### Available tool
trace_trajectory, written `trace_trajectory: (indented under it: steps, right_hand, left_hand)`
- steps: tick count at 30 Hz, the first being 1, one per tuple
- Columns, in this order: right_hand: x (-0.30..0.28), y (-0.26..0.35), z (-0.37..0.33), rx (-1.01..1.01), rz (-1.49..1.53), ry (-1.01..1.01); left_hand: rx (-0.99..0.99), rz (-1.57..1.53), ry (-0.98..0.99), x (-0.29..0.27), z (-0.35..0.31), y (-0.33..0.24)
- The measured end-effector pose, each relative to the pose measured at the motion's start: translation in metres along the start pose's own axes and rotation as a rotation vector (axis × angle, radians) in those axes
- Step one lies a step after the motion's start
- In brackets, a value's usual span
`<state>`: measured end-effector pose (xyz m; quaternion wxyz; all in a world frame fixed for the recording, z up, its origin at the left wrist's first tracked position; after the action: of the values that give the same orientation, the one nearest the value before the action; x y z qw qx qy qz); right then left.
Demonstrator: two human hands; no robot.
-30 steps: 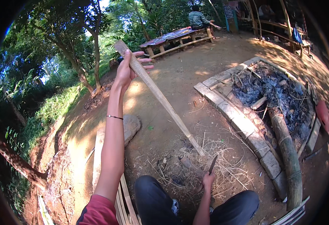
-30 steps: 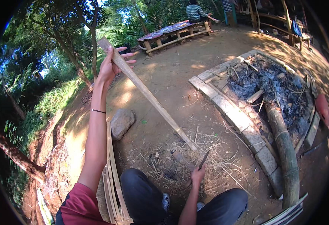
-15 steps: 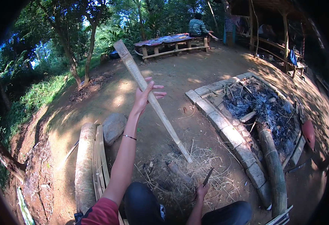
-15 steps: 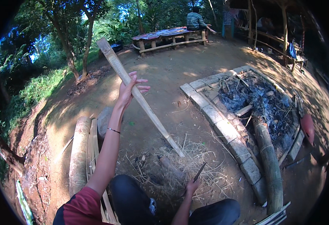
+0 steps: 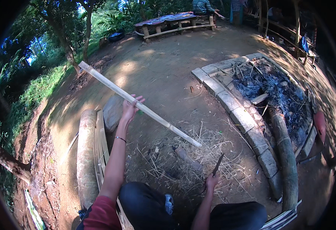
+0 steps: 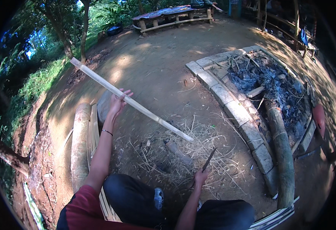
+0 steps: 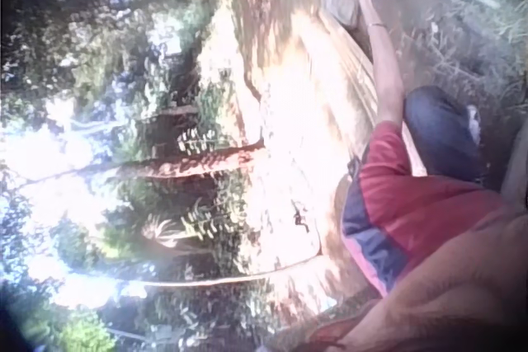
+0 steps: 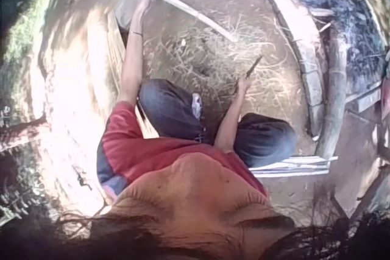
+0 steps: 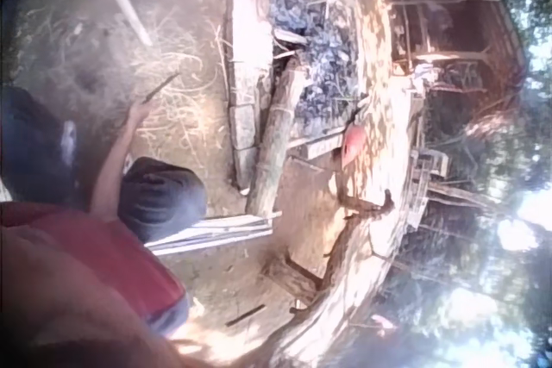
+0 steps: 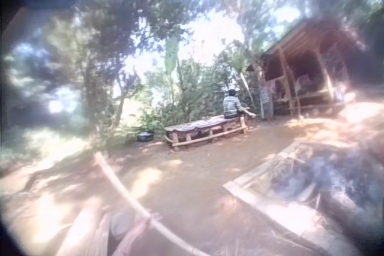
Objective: The person scrapes a long piece of bamboo with a machete. They repeatedly pull the blade along the surface of the wood to remove layers and smooth it.
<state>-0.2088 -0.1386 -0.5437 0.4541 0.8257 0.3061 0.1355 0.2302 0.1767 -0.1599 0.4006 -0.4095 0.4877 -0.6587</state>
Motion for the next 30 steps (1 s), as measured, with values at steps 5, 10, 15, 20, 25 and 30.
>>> trace_trajectory:
  steps: [5, 10, 15, 20, 25, 30]
  right_hand:
    - [-0.063, -0.020, 0.090, -0.272, -0.320, -0.234]
    - [0.016, -0.017, -0.022, -0.128, -0.530, -0.110]
    - [-0.013, 0.005, -0.021, -0.054, -0.484, -0.298]
    - [-0.042, 0.011, 0.019, -0.054, -0.338, -0.283]
    - [-0.024, 0.041, -0.007, -0.128, 0.030, -0.059]
    - [-0.007, 0.106, -0.066, -0.059, 0.187, 0.044]
  left_hand:
    - [0.245, 0.060, 0.039, 0.098, 0.031, -0.078]
    - [0.360, 0.221, -0.166, 0.025, -0.017, -0.140]
    - [0.414, 0.143, -0.066, 0.087, -0.009, -0.182]
    - [0.419, 0.050, -0.007, 0.136, -0.003, -0.203]
    - [0.424, 0.148, 0.005, 0.134, -0.009, -0.203]
    - [0.436, 0.178, 0.007, 0.133, -0.013, -0.198]
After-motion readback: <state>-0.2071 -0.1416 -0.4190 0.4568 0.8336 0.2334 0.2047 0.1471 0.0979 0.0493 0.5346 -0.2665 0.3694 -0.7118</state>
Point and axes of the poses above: each hand's wrist, its own z-axis towards the middle knuckle, its own x-axis out of the palm, y = z × x, the point moved 10 cm from there along z, towards the middle knuckle, and after that the axes turned 6 degrees about y, right-handed, at the moved point
